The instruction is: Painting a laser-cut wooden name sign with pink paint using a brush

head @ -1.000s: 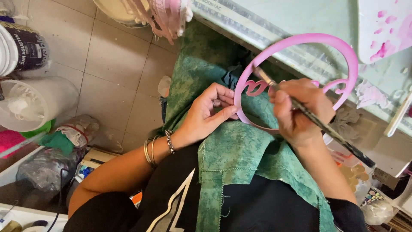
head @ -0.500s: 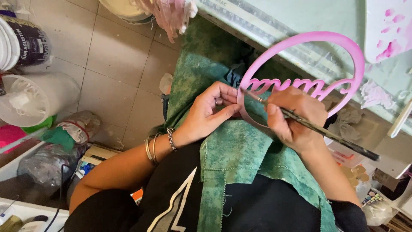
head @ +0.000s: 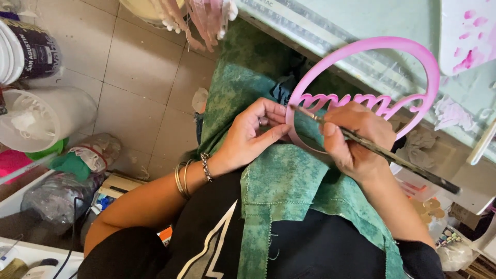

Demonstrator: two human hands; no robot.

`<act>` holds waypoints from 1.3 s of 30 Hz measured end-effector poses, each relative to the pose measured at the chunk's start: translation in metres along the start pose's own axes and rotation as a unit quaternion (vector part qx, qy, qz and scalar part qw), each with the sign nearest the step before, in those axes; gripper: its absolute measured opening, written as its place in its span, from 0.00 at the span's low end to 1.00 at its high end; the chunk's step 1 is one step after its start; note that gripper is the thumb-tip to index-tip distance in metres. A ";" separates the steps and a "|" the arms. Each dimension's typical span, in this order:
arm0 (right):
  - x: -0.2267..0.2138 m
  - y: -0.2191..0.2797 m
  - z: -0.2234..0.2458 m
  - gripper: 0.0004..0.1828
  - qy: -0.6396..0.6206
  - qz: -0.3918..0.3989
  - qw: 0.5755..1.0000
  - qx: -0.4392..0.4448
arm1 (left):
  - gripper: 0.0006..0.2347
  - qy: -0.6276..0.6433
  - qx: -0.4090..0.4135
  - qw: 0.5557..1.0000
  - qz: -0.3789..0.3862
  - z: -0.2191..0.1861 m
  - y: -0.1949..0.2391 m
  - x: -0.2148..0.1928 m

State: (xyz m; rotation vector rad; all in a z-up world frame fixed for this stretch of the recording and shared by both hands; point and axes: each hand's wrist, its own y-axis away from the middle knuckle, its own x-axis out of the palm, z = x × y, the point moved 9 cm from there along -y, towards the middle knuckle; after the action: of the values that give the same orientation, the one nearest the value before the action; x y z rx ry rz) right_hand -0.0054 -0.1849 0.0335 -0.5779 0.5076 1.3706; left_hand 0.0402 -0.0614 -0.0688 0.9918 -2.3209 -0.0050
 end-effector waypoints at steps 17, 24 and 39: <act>-0.008 0.002 0.013 0.04 -0.032 -0.056 0.996 -0.055 | 0.11 -0.014 0.003 1.000 0.003 -0.007 0.001 0.002; -0.050 0.059 -0.033 0.35 -0.136 0.302 0.919 -0.214 | 0.08 -0.065 -0.001 0.996 0.054 -0.029 0.005 0.016; -0.113 0.100 0.006 0.17 0.044 -0.463 0.885 -0.034 | 0.09 -0.067 0.057 0.996 -0.005 -0.055 0.006 0.018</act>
State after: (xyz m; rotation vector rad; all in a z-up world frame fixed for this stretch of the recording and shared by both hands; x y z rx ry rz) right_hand -0.1192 -0.2561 0.1025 -0.8041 0.1908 0.4467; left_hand 0.0559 -0.0568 -0.0126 1.0903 -2.4613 0.0573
